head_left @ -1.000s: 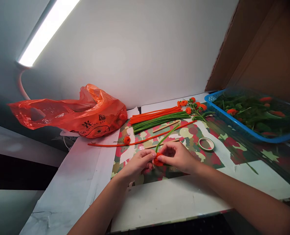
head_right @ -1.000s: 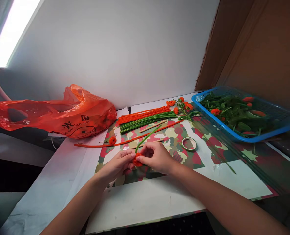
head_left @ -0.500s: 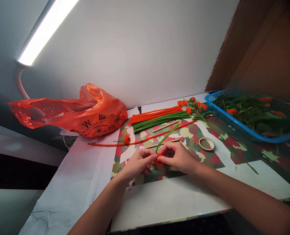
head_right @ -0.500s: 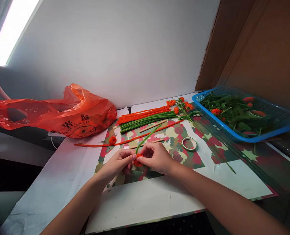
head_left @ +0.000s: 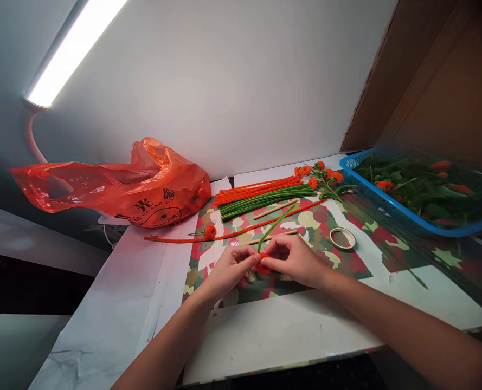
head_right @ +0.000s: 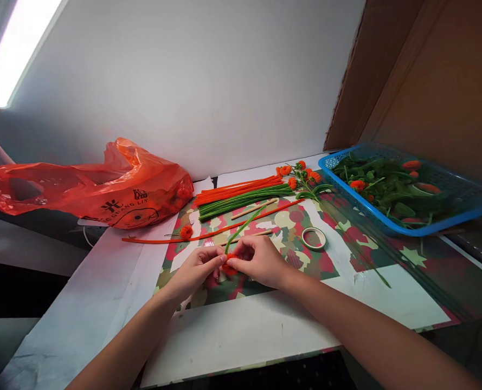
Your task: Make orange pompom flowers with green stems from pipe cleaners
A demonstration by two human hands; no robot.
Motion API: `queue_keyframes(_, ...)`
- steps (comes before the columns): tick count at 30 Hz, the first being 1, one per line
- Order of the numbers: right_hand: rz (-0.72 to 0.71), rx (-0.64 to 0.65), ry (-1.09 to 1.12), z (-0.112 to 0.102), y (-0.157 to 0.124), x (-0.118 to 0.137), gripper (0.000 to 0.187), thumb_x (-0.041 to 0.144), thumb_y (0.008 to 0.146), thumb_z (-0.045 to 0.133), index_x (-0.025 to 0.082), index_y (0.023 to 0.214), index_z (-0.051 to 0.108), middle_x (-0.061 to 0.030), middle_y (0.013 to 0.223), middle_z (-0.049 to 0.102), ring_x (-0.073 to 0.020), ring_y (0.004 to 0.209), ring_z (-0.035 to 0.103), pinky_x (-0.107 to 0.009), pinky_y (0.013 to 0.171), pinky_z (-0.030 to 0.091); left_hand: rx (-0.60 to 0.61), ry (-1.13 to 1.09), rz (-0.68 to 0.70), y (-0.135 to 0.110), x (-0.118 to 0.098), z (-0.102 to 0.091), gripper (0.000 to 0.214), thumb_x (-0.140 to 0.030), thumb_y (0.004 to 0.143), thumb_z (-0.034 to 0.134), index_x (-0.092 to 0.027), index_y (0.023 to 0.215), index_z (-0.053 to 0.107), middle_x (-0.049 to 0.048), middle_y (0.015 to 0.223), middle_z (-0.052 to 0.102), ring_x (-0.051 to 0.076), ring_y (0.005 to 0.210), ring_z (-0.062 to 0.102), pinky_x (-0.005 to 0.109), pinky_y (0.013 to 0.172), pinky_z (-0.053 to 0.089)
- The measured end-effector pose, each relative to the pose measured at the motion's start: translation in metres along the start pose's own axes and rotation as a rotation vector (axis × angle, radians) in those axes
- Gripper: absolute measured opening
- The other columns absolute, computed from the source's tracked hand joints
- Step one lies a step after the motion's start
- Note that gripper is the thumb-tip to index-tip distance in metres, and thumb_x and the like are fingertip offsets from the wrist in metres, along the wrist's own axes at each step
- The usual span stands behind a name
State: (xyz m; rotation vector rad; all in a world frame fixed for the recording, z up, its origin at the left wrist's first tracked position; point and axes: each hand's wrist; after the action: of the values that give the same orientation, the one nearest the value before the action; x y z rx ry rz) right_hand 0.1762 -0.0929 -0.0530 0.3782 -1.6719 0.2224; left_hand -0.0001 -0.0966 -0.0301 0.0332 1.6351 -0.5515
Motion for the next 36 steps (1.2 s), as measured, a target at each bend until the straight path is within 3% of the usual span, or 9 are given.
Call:
queue_keyframes(5, -0.040, 0.006, 0.017, -0.002, 0.000, 0.007, 0.014, 0.031, 0.074, 0.068, 0.017, 0.073, 0.066, -0.0031, 0.070, 0.066, -0.0159, 0.064, 0.062, -0.028, 0.059, 0.050, -0.090, -0.091, 0.107, 0.000, 0.002, 0.006, 0.026, -0.039, 0.069, 0.074, -0.016, 0.077, 0.064, -0.0019, 0.058, 0.061, 0.007, 0.044, 0.051, 0.016, 0.040, 0.038)
queue_keyframes(12, 0.030, -0.121, 0.353, -0.021, 0.006, 0.012, 0.031, 0.041, 0.071, 0.071, 0.019, 0.091, 0.062, -0.0017, 0.083, 0.065, -0.0145, 0.071, 0.064, -0.031, 0.071, 0.054, -0.275, -0.375, 0.149, 0.012, 0.011, -0.005, 0.033, -0.040, 0.066, 0.076, -0.015, 0.080, 0.060, -0.0004, 0.068, 0.067, 0.009, 0.052, 0.061, 0.019, 0.054, 0.050)
queue_keyframes(16, 0.056, -0.093, 0.292, -0.011, 0.008, 0.001, 0.029, 0.040, 0.069, 0.073, 0.016, 0.082, 0.064, -0.0034, 0.081, 0.067, -0.0154, 0.072, 0.063, -0.029, 0.068, 0.054, -0.271, -0.428, 0.115, 0.014, 0.013, -0.004, 0.033, -0.037, 0.064, 0.078, -0.014, 0.075, 0.059, -0.0002, 0.064, 0.067, 0.010, 0.053, 0.064, 0.018, 0.053, 0.051)
queue_keyframes(19, 0.068, -0.190, 0.284, -0.001, 0.009, -0.004, 0.029, 0.043, 0.071, 0.071, 0.015, 0.076, 0.066, -0.0027, 0.071, 0.067, -0.0146, 0.066, 0.063, -0.029, 0.067, 0.053, -0.252, -0.491, 0.095, 0.015, 0.013, -0.001, 0.032, -0.038, 0.064, 0.078, -0.013, 0.075, 0.060, 0.0002, 0.065, 0.066, 0.011, 0.054, 0.064, 0.018, 0.052, 0.052)
queue_keyframes(23, 0.051, -0.307, 0.392, 0.002, 0.011, -0.003, 0.031, 0.044, 0.066, 0.074, 0.015, 0.076, 0.069, -0.0025, 0.072, 0.069, -0.0138, 0.064, 0.063, -0.028, 0.067, 0.054, -0.353, -0.635, 0.105, 0.020, 0.013, 0.000, 0.032, -0.033, 0.059, 0.082, -0.013, 0.069, 0.059, -0.0016, 0.060, 0.064, 0.007, 0.053, 0.062, 0.014, 0.052, 0.053)
queue_keyframes(27, 0.019, -0.369, 0.415, -0.002, 0.012, 0.001, 0.030, 0.044, 0.063, 0.077, 0.017, 0.072, 0.070, -0.0020, 0.068, 0.069, -0.0138, 0.062, 0.063, -0.028, 0.066, 0.055, -0.431, -0.681, 0.146, 0.024, 0.012, -0.005, 0.027, -0.029, 0.063, 0.079, -0.013, 0.069, 0.059, -0.0022, 0.057, 0.062, 0.006, 0.052, 0.061, 0.013, 0.052, 0.053)
queue_keyframes(32, -0.040, -0.365, 0.319, -0.006, 0.010, 0.003, 0.022, 0.040, 0.072, 0.071, 0.018, 0.075, 0.071, -0.0039, 0.072, 0.071, -0.0172, 0.069, 0.068, -0.032, 0.070, 0.057, -0.373, -0.645, 0.182, 0.020, 0.012, -0.006, 0.025, -0.029, 0.067, 0.077, -0.013, 0.073, 0.059, -0.0015, 0.064, 0.063, 0.007, 0.056, 0.063, 0.014, 0.052, 0.055)
queue_keyframes(34, -0.134, -0.370, 0.207, -0.007, 0.007, 0.002, 0.015, 0.034, 0.076, 0.068, 0.019, 0.079, 0.071, -0.0045, 0.079, 0.073, -0.0183, 0.074, 0.069, -0.033, 0.072, 0.058, -0.311, -0.638, 0.147, 0.018, 0.012, -0.004, 0.026, -0.029, 0.067, 0.077, -0.014, 0.078, 0.059, -0.0009, 0.068, 0.063, 0.009, 0.059, 0.064, 0.015, 0.051, 0.055)
queue_keyframes(36, -0.320, -0.381, 0.036, -0.008, 0.003, 0.001, 0.007, 0.025, 0.079, 0.066, 0.021, 0.083, 0.071, -0.0042, 0.084, 0.073, -0.0184, 0.079, 0.069, -0.033, 0.075, 0.057, -0.232, -0.620, 0.084, 0.014, 0.012, 0.000, 0.028, -0.029, 0.068, 0.077, -0.014, 0.084, 0.060, 0.0002, 0.069, 0.064, 0.010, 0.061, 0.065, 0.016, 0.051, 0.055)
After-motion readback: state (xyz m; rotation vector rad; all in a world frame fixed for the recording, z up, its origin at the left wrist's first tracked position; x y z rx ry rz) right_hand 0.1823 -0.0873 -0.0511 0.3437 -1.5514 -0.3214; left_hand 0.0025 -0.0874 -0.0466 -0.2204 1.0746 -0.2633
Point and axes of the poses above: each hand's wrist, its own y-axis towards the middle knuckle, its own z-axis out of the palm, x = y × z
